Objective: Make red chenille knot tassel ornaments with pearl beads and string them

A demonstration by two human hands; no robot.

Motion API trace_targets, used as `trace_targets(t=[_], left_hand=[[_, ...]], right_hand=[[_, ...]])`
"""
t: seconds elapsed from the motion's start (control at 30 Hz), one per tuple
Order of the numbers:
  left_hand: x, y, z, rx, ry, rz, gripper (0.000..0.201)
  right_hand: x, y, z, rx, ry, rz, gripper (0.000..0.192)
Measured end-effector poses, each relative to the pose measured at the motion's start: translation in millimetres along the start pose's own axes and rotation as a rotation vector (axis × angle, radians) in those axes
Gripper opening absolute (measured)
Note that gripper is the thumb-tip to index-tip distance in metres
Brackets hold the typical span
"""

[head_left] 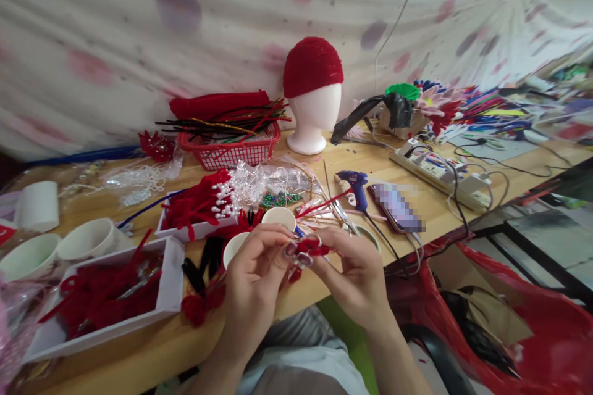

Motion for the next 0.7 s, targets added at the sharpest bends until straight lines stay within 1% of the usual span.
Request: trace_targets(t=[0.03,0.1,0.17,0.23,0.33,0.4,0.5,0.6,0.7], left_hand=[[0.7,0.6,-0.4,-0.007,-0.031,0.005,0.009],[3.0,2.0,0.4,-0.026,-0.137,0.053,0.016],[6.0,3.4,2.8,-0.083,-0.263,0.125,0.026],[9.3,5.6,3.7,-0.168,-0.322,0.210,0.032],[13.5,11.6,-0.5,-0.221,-0.277,0.358,0.027],[15.5,16.7,-5.0,-0.211,-0.232,0.410,0.024],[19.0,23.3,-11.0,-0.236,-0.192,0.429,0.023],[24.2,26.0,-16.8,-0.264,-0.156,0.445,0.022],[30.4,24.3,-24.6,-0.305,-0.126,0.460,0.026]], right_hand=[[0.8,-0.8,-0.3,0.007,0.022,-0.007,0.006],[4.7,-3.3,-2.4,0.073,0.107,-0.046,0.003],[11.6,-6.8,-5.5,0.213,0.232,-0.103,0.013],[20.8,-10.6,-7.1,0.354,0.340,-0.152,0.026],[35.5,-15.8,-2.7,0.414,0.430,-0.156,0.034],[44.1,-18.2,3.8,0.406,0.471,-0.121,0.033],[55.2,-21.0,14.3,0.406,0.499,-0.080,0.034],[65.2,-24.2,23.3,0.384,0.478,-0.070,0.035],[74.6,-25.7,33.9,0.294,0.416,-0.056,0.034]])
Point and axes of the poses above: each hand's wrist, its own x-axis towards the middle knuckle, its own y-axis out of the palm, z = x × y, the point moved 2 cm from there along x, towards the middle knuckle, and after that the axes turned 15 degrees about x, right-handed, at the moved point
